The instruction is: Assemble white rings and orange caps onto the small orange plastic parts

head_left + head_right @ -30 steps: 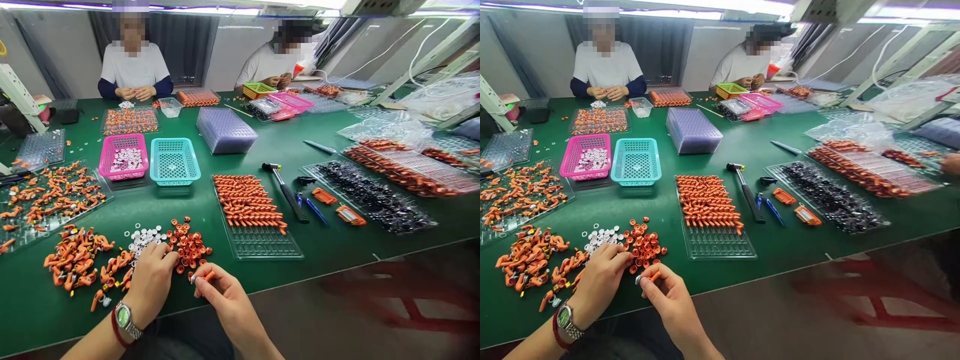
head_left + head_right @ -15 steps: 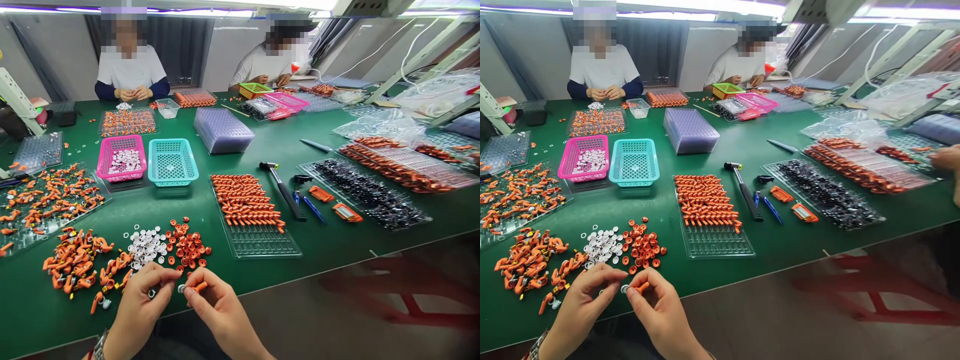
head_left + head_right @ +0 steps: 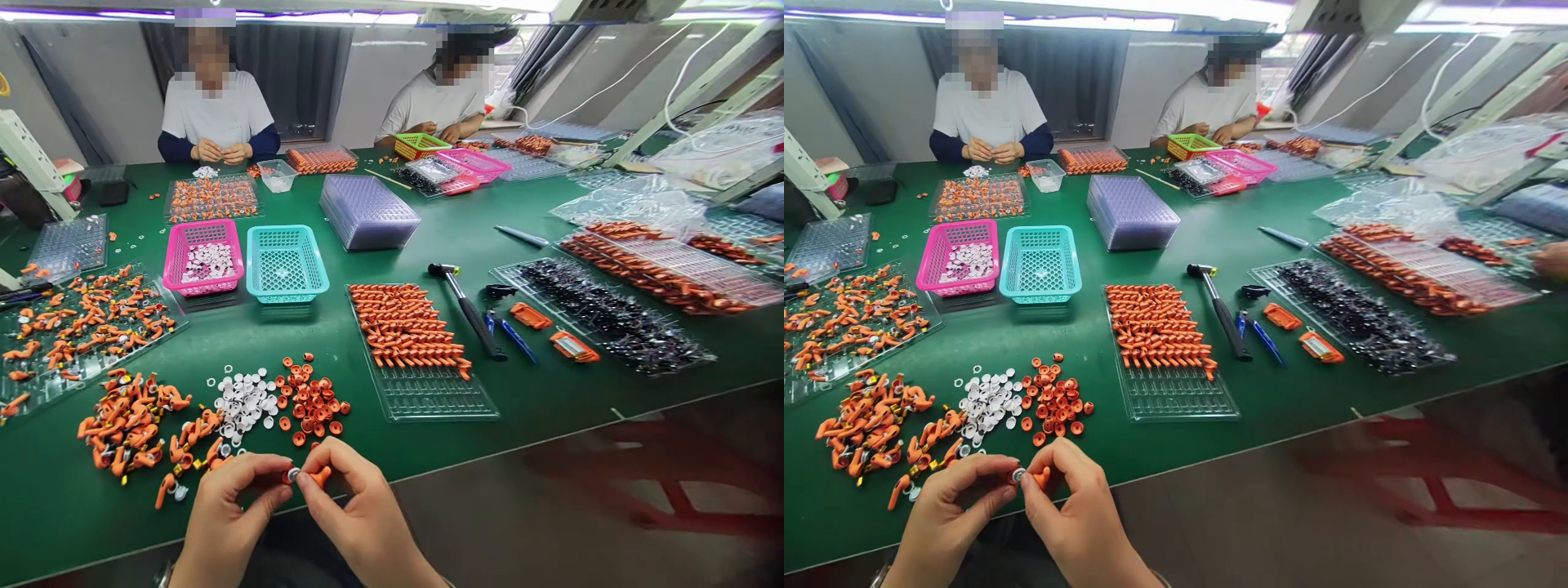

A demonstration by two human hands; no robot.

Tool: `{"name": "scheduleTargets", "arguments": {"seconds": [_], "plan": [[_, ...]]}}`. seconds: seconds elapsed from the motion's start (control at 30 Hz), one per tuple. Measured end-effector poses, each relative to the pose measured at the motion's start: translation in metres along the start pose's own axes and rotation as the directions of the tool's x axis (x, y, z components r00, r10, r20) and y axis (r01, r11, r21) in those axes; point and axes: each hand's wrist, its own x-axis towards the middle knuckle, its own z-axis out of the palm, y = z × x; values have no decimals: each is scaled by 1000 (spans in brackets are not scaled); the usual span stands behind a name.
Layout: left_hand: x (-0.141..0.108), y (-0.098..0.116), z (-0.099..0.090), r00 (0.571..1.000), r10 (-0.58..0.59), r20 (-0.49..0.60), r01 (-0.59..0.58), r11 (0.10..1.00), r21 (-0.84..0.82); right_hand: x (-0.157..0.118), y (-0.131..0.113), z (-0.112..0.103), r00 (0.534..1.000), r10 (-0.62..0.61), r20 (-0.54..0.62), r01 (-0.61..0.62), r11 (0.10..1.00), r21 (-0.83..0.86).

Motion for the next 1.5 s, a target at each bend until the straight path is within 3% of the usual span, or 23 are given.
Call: {"name": "scheduleTargets", "arguments": {"seconds": [0.17,0.3,0.67,0.83,1.03,1.2,1.3,1.5], "plan": [[-1,1,1,987,160,-27,-157,984,88,1,-1,0,1000,-19,20,20,998,-54],[-2,1,1,975,221,-31,-216,968,125,1,-1,0,999,-17,48,20,998,-54],[-4,12,3,913,402,-69,-379,899,220,3,-8,-3,989,81,125,-95,989,112],[-8,8,-1,926,377,11,-374,914,158,8,-11,-12,961,102,256,-175,942,285],[-11,4,-6,944,327,48,-330,941,77,13,-14,-19,885,94,456,-289,878,380],[-16,5,2,953,302,-20,-300,952,58,12,-17,-13,880,132,456,-318,877,360],[-20,8,8,948,312,-63,-310,950,43,7,-10,-3,895,119,430,-323,838,439],[-18,7,7,966,252,-57,-253,967,-14,0,8,20,922,120,368,-362,604,710]]}}
